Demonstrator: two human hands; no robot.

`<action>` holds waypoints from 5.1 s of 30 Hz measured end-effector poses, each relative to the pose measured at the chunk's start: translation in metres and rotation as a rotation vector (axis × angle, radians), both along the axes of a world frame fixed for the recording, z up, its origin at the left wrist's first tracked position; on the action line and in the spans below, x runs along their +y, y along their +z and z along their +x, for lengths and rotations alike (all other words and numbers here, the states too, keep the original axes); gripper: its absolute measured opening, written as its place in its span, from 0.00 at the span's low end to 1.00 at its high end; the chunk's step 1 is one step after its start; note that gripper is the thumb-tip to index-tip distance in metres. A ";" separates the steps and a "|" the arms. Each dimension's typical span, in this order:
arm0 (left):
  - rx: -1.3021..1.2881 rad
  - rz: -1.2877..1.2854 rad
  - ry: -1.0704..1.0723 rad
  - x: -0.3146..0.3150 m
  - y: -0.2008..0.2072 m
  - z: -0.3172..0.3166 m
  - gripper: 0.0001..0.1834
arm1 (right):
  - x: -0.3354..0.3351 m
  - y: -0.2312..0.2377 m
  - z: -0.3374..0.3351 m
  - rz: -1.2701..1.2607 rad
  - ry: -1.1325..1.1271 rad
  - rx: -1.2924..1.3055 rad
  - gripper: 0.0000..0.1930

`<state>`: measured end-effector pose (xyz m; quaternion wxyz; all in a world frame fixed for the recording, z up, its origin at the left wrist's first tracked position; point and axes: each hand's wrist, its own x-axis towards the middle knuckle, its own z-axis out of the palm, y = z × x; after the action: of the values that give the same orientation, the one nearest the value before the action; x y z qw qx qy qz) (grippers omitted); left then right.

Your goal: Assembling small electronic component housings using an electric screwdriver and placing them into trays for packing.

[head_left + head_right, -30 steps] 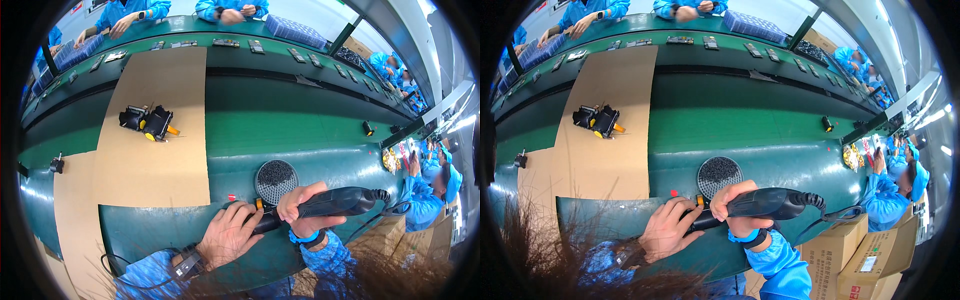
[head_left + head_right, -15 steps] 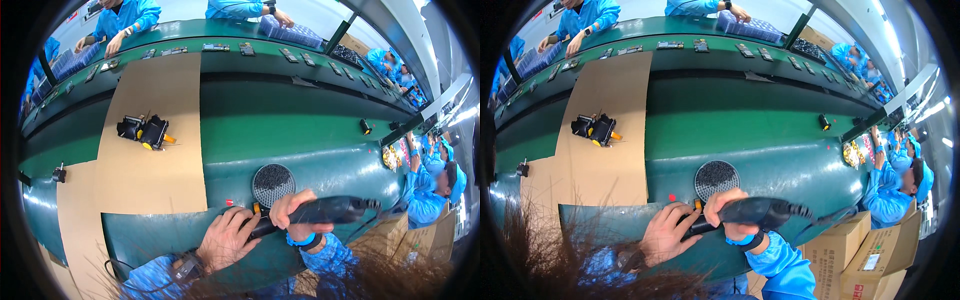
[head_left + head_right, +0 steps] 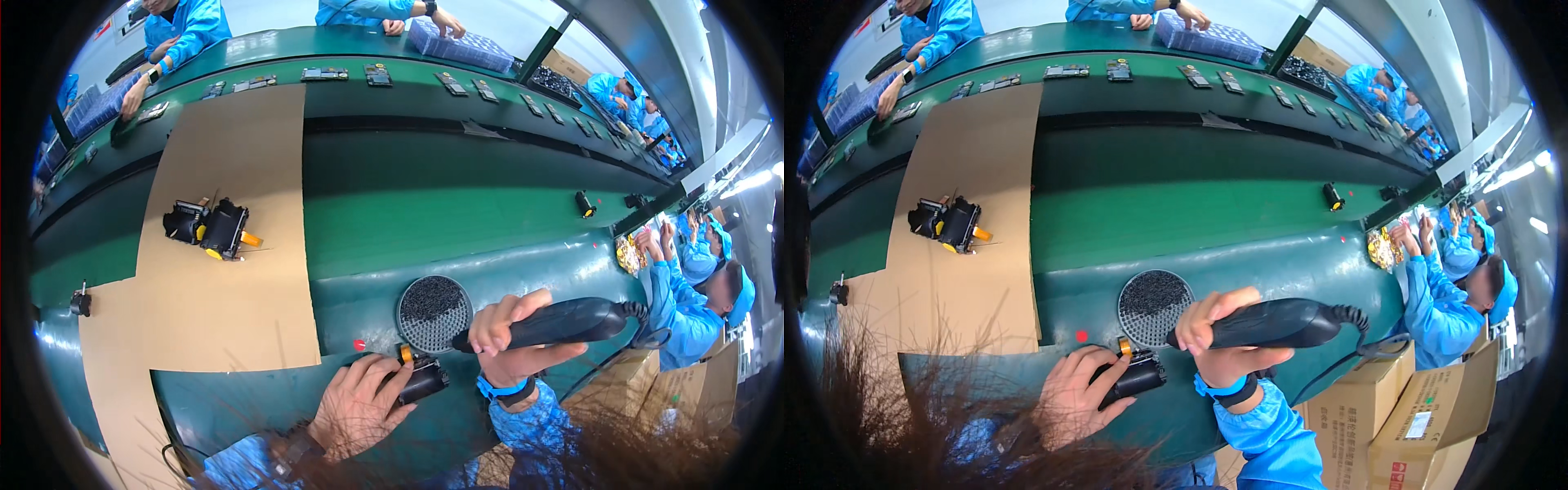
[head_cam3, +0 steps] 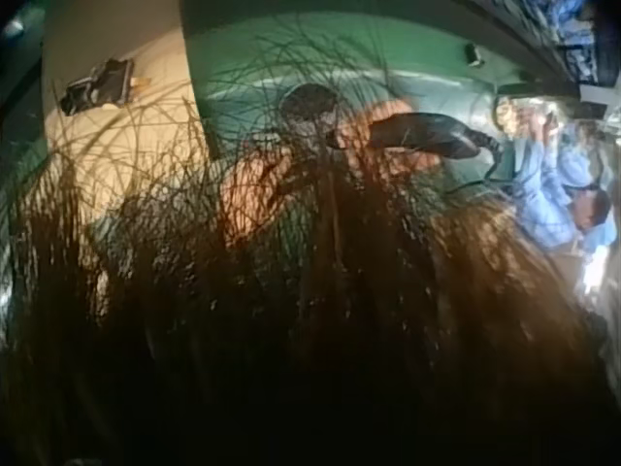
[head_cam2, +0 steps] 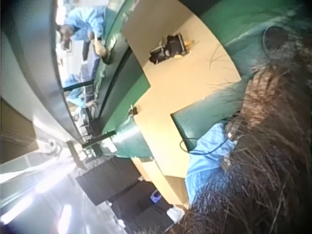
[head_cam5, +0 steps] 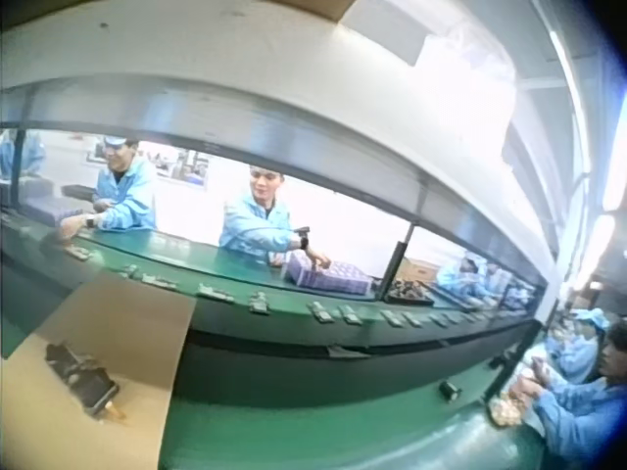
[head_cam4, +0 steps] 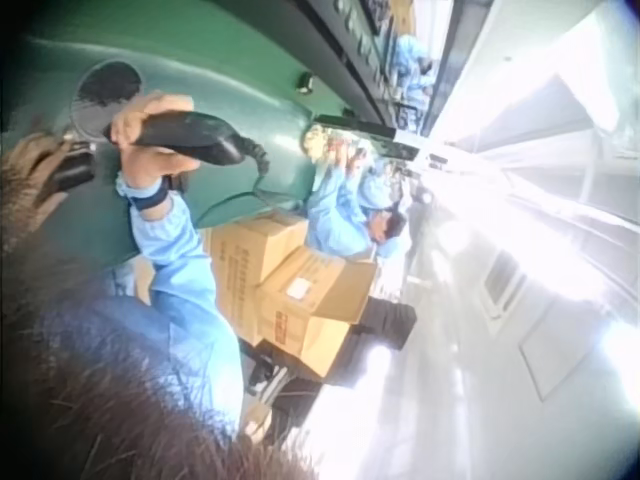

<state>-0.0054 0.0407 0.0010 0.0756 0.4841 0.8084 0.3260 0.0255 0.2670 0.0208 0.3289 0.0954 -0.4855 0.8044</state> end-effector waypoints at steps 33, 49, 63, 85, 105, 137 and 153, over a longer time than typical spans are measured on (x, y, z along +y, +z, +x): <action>-0.048 -0.021 0.003 -0.005 -0.001 0.001 0.32 | -0.013 -0.018 0.000 0.017 0.102 -0.061 0.49; -0.091 0.017 0.078 -0.013 -0.002 -0.002 0.34 | -0.043 0.031 0.006 0.050 0.357 0.150 0.43; -0.093 0.073 0.105 -0.011 -0.005 -0.002 0.34 | -0.057 0.003 0.005 0.125 0.333 0.141 0.44; 0.005 0.117 0.060 -0.002 -0.002 -0.002 0.37 | -0.039 -0.013 0.006 0.514 0.291 0.128 0.41; 0.285 -0.348 0.143 -0.042 0.129 0.020 0.30 | 0.052 -0.014 0.036 -0.139 -0.135 -0.014 0.42; 0.218 -0.184 1.402 -0.482 -0.018 -0.142 0.40 | 0.051 -0.021 0.028 -0.049 -0.030 0.050 0.33; 0.568 0.128 0.951 -0.291 0.046 -0.154 0.35 | 0.042 -0.015 0.030 -0.122 -0.125 -0.034 0.34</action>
<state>-0.1593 -0.2503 0.0468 -0.3302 0.1382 0.9050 0.2296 0.0558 0.3088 0.0061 0.3754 0.0307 -0.4461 0.8119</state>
